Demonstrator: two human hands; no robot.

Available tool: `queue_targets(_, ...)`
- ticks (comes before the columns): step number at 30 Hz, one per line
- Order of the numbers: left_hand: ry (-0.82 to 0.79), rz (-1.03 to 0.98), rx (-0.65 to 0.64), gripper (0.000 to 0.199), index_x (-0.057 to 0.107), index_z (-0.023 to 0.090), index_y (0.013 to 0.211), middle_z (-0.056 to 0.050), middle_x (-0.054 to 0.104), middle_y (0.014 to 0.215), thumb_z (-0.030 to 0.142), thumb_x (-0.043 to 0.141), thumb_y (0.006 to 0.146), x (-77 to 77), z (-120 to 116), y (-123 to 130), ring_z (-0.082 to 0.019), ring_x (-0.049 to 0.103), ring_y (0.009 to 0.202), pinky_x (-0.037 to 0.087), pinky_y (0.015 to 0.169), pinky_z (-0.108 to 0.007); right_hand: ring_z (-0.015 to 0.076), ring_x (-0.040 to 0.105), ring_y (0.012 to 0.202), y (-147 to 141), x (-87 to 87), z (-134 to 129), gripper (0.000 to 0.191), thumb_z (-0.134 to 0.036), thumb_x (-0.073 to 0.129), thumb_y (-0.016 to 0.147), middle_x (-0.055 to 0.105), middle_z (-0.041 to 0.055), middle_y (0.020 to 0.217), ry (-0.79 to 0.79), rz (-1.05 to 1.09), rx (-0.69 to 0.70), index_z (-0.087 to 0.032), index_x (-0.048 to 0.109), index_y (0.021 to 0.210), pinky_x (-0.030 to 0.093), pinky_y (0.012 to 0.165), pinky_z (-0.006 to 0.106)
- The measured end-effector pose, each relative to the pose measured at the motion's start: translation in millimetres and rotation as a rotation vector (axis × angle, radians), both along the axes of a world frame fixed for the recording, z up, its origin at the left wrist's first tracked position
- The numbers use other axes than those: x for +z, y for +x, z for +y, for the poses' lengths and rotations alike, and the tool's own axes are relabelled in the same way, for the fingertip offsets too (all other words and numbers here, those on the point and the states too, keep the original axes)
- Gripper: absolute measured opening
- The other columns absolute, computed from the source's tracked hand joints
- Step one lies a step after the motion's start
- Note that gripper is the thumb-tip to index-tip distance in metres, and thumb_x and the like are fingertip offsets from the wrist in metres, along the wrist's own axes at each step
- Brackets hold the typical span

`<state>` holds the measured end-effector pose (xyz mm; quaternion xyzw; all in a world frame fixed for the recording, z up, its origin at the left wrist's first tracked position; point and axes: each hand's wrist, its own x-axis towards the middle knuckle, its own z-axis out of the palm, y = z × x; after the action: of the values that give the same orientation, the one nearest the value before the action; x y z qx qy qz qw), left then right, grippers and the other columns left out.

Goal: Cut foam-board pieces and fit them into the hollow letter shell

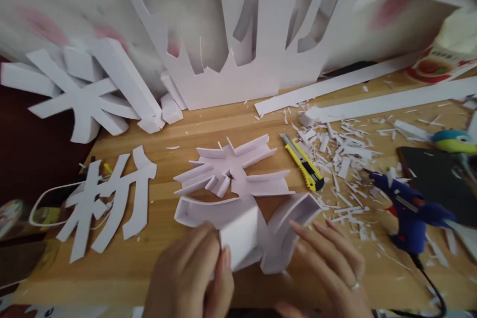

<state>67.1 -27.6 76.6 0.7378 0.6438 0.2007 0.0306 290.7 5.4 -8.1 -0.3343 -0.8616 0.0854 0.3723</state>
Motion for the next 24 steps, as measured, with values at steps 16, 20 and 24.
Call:
queue_targets(16, -0.259, 0.369, -0.108, 0.028, 0.040, 0.023, 0.069, 0.005, 0.044, 0.061, 0.018, 0.039, 0.096, -10.3, 84, -34, -0.011, 0.045, 0.050, 0.031, 0.051, -0.028, 0.0293, 0.055, 0.111, 9, -35.2, 28, 0.024, -0.019, 0.064, 0.085, 0.064, 0.0095, 0.111, -0.209, 0.123, -0.152, -0.017, 0.063, 0.109, 0.033, 0.114, 0.050)
queue_targets(20, -0.282, 0.337, -0.059, 0.029, 0.042, 0.022, 0.069, 0.005, 0.047, 0.062, 0.019, 0.039, 0.098, -14.7, 76, -32, -0.010, 0.047, 0.051, 0.034, 0.052, -0.026, 0.0279, 0.057, 0.109, 6, -38.5, 24, 0.023, -0.023, 0.063, 0.086, 0.064, 0.0064, 0.112, -0.239, 0.141, -0.213, -0.023, 0.064, 0.108, 0.036, 0.112, 0.049)
queue_targets(24, -0.303, 0.353, -0.037, 0.029, 0.042, 0.022, 0.067, 0.005, 0.047, 0.060, 0.019, 0.040, 0.096, -20.6, 79, -29, -0.011, 0.048, 0.051, 0.033, 0.052, -0.027, 0.0276, 0.055, 0.110, 5, -37.5, 25, 0.021, -0.025, 0.063, 0.088, 0.062, 0.0058, 0.113, -0.267, 0.112, -0.201, -0.023, 0.064, 0.108, 0.034, 0.114, 0.048)
